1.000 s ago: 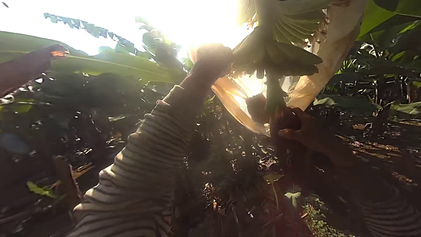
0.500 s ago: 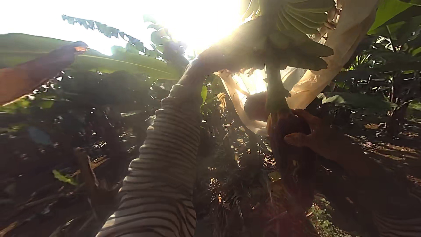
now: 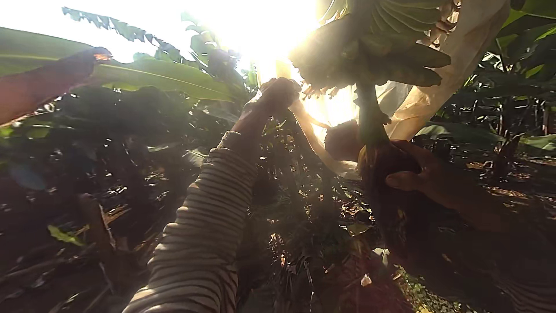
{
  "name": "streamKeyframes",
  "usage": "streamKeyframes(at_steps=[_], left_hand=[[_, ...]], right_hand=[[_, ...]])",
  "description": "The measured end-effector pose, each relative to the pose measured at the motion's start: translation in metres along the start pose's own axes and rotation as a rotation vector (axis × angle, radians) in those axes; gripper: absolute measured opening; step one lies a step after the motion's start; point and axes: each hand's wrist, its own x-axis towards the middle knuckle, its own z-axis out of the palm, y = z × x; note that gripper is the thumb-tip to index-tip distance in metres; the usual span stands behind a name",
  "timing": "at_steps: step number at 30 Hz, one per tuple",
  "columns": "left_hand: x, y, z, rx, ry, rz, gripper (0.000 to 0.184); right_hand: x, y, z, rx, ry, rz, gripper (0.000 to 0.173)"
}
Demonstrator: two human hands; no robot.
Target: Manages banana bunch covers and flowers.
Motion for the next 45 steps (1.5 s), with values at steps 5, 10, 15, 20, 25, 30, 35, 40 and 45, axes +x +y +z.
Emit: streamKeyframes(at_steps=[5, 10, 15, 20, 25, 30, 35, 40, 45], left_hand=[[0.015, 0.009, 0.010, -0.548, -0.004, 0.015, 0.115], [0.043, 0.048, 0.047, -0.765, 0.195, 0.066, 0.061], [0.048, 0.044, 0.057, -0.351, 0.284, 0.012, 0.036], [0.029, 0.032, 0.034, 0.240, 0.150, 0.109, 0.029], [0.020, 0.009, 0.052, 0.072, 0.134, -0.009, 0.035], [0.031, 0.012, 0.082, -0.627, 0.131, -0.018, 0.096], [0.065, 0.044, 0.109, -0.965, 0.277, -0.027, 0.050], [0.065, 0.038, 0.123, -0.652, 0.460, 0.072, 0.032], [0.053, 0.028, 0.110, -0.301, 0.367, -0.118, 0.052]], right_hand=[[-0.003, -0.005, 0.003, 0.071, -0.030, -0.034, 0.081], [-0.007, -0.012, 0.016, 0.115, -0.045, -0.069, 0.087], [-0.002, 0.005, 0.003, 0.067, -0.009, -0.097, 0.084], [0.003, 0.013, -0.006, 0.055, -0.016, -0.049, 0.080], [0.008, 0.011, 0.007, 0.108, -0.078, -0.077, 0.081], [0.019, 0.016, 0.031, 0.169, -0.077, -0.106, 0.084], [0.026, 0.019, 0.047, 0.213, -0.093, -0.147, 0.086], [0.031, 0.032, 0.041, 0.188, -0.047, -0.128, 0.081], [0.035, 0.042, 0.036, 0.227, -0.059, -0.146, 0.082]])
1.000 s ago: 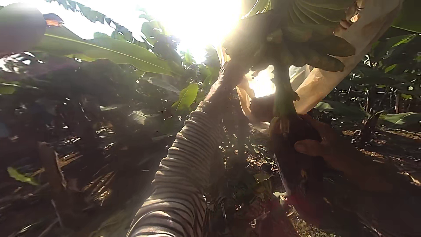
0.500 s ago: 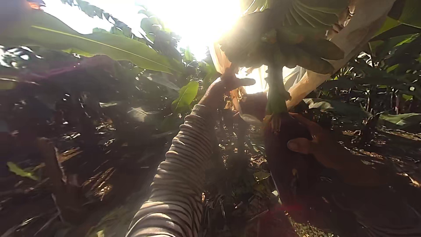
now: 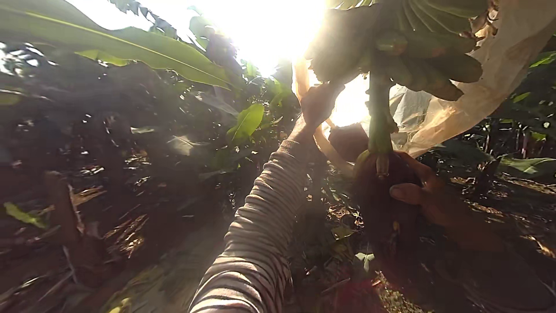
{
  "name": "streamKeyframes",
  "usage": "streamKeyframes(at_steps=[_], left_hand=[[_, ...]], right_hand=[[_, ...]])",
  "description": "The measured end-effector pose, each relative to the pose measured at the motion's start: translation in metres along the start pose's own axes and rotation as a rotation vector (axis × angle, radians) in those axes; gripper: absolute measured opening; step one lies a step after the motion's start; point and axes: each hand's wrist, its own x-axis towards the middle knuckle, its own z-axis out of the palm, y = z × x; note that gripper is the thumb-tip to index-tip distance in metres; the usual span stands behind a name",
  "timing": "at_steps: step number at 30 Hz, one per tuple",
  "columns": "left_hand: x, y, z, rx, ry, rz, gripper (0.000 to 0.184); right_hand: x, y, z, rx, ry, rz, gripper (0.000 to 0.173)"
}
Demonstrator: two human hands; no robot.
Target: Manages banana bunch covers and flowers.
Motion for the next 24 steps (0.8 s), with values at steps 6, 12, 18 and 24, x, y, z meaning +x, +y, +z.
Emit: streamKeyframes(at_steps=[6, 12, 18, 24], left_hand=[[-0.004, -0.004, -0.009, -0.038, -0.081, -0.136, 0.060], [-0.036, 0.007, 0.014, -0.368, -0.072, -0.145, 0.061], [-0.030, 0.016, 0.035, -1.099, -0.077, -0.220, 0.060], [-0.038, 0.024, 0.040, -1.233, 0.140, -0.104, 0.056]], right_hand=[[0.004, -0.005, 0.006, -0.090, -0.013, 0.037, 0.084], [0.010, -0.004, 0.009, -0.073, 0.002, 0.037, 0.084], [0.014, -0.003, 0.006, -0.116, 0.025, 0.065, 0.082], [0.010, -0.005, -0.003, -0.108, 0.001, 0.055, 0.085]])
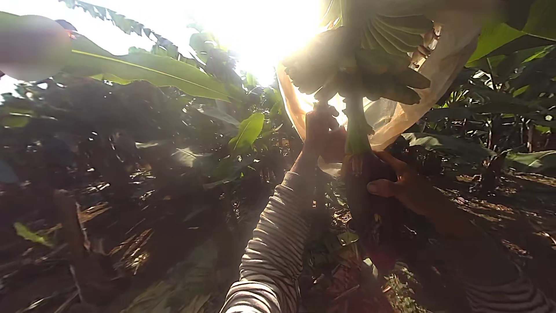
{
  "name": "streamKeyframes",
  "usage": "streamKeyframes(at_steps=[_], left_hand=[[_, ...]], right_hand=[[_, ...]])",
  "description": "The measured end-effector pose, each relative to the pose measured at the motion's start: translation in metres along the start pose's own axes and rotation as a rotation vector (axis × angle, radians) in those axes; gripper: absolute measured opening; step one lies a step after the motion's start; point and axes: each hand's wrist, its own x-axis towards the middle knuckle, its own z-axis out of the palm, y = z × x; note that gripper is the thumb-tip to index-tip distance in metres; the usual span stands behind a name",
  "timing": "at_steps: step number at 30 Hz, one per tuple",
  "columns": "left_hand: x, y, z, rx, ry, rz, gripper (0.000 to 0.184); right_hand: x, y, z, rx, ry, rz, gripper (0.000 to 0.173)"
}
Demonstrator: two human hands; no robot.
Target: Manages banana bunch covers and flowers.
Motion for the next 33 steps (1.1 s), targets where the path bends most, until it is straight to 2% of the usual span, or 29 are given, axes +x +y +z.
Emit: streamKeyframes(at_steps=[5, 10, 14, 17, 20, 25, 26, 29, 30, 33], left_hand=[[0.011, -0.004, 0.002, -0.019, 0.079, -0.051, 0.040], [0.025, -0.011, -0.002, -0.086, 0.070, 0.029, 0.029], [0.029, -0.009, -0.014, -0.299, -0.011, -0.162, 0.015], [0.028, -0.009, -0.030, -0.366, -0.084, -0.197, 0.011], [0.034, -0.005, -0.044, -0.323, -0.023, -0.197, 0.019], [0.066, 0.038, -0.044, -0.418, 0.059, -0.261, 0.067], [0.069, 0.046, -0.043, -0.376, 0.084, -0.228, 0.064], [0.064, 0.055, -0.047, -0.257, 0.177, -0.141, 0.028], [0.062, 0.056, -0.048, -0.225, 0.198, -0.129, 0.021], [0.055, 0.055, -0.054, -0.039, 0.211, -0.107, 0.018]], right_hand=[[-0.003, -0.001, 0.006, 0.041, 0.014, -0.033, 0.081], [-0.001, 0.001, 0.008, 0.038, 0.015, -0.059, 0.083], [0.000, 0.002, 0.009, 0.049, 0.007, -0.079, 0.083], [0.000, 0.001, 0.007, 0.032, 0.002, -0.073, 0.085], [0.000, 0.000, 0.006, 0.035, 0.008, -0.061, 0.081], [0.002, 0.006, 0.011, 0.062, 0.026, -0.059, 0.086], [0.003, 0.007, 0.012, 0.065, 0.019, -0.060, 0.086], [0.005, 0.009, 0.011, 0.036, 0.018, -0.045, 0.087], [0.006, 0.010, 0.010, 0.017, 0.027, -0.033, 0.087], [0.013, 0.018, 0.009, -0.024, 0.051, 0.004, 0.089]])
